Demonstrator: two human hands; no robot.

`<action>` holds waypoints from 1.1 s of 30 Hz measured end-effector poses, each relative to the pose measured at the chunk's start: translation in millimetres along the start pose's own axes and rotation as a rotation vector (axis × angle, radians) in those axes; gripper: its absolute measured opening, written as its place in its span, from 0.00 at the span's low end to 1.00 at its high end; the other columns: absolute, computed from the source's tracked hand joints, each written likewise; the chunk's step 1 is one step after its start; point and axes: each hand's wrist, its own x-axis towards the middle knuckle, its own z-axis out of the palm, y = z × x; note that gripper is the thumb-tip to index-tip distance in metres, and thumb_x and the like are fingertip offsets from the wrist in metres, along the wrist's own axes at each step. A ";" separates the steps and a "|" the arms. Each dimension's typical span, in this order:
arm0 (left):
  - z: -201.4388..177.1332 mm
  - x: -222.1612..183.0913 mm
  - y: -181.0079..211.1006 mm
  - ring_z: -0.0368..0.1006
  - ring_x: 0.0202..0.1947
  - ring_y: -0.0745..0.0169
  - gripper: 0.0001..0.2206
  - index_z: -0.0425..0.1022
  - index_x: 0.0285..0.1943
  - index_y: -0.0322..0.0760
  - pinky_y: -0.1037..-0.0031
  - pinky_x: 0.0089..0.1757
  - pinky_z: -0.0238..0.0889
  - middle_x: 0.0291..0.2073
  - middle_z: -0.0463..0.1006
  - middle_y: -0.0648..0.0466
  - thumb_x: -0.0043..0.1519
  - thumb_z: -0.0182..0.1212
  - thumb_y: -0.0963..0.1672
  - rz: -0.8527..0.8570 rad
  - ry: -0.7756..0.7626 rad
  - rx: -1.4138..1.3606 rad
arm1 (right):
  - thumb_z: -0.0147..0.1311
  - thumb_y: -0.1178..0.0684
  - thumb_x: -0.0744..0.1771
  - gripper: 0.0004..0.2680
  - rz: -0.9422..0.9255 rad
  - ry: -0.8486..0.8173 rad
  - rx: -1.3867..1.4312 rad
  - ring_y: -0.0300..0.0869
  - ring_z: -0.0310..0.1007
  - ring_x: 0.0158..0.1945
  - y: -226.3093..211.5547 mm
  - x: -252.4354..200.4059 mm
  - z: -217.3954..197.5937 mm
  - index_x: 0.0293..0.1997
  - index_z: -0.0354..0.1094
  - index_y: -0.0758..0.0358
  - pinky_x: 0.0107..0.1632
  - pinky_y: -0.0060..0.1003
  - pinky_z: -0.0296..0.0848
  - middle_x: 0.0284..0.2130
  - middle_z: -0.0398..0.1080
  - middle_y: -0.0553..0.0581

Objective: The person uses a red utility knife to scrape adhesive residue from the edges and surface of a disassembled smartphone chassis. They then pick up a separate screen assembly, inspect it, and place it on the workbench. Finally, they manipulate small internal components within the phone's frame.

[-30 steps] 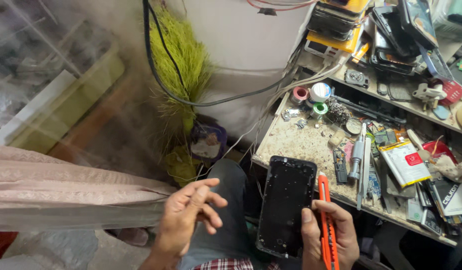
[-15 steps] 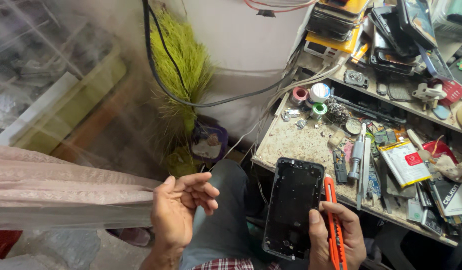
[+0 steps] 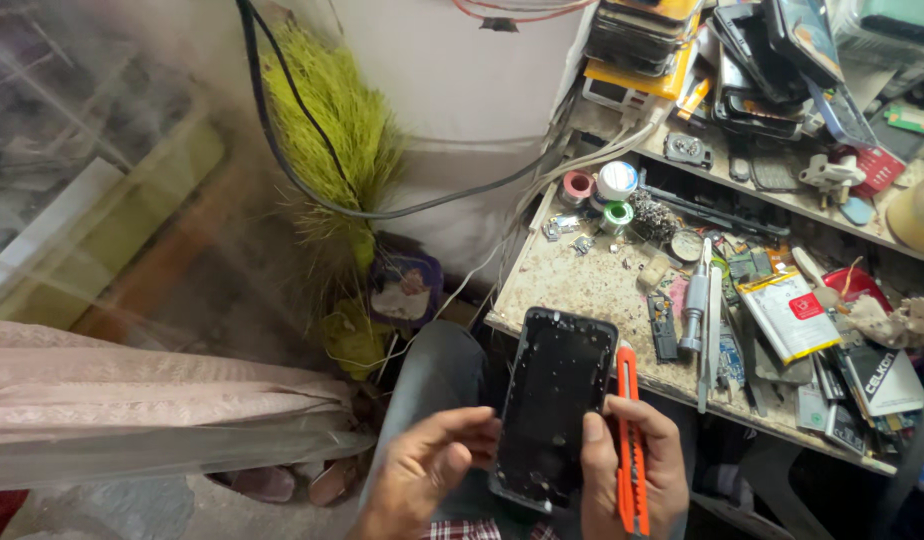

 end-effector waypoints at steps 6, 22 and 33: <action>29.6 7.2 15.0 0.77 0.48 0.64 0.21 0.71 0.65 0.25 0.72 0.52 0.69 0.50 0.82 0.45 0.62 0.61 0.40 -0.025 0.082 -0.122 | 0.59 0.62 0.67 0.09 0.031 -0.031 -0.007 0.33 0.70 0.40 -9.9 -2.6 14.0 0.52 0.69 0.70 0.47 0.25 0.68 0.39 0.72 0.56; 2.9 63.9 57.8 0.78 0.32 0.68 0.14 0.79 0.52 0.22 0.78 0.37 0.72 0.35 0.84 0.49 0.65 0.54 0.41 -0.006 0.270 -0.021 | 0.51 0.58 0.69 0.13 -0.177 -0.247 0.046 0.44 0.80 0.45 -24.0 61.2 -8.3 0.58 0.68 0.74 0.54 0.35 0.76 0.41 0.78 0.67; -1.4 67.9 53.0 0.78 0.32 0.68 0.13 0.79 0.51 0.23 0.77 0.37 0.72 0.34 0.84 0.50 0.64 0.56 0.42 -0.070 0.301 -0.085 | 0.58 0.64 0.64 0.09 -0.368 -0.339 -0.249 0.45 0.81 0.45 -31.0 84.6 24.2 0.48 0.75 0.71 0.53 0.35 0.76 0.40 0.79 0.64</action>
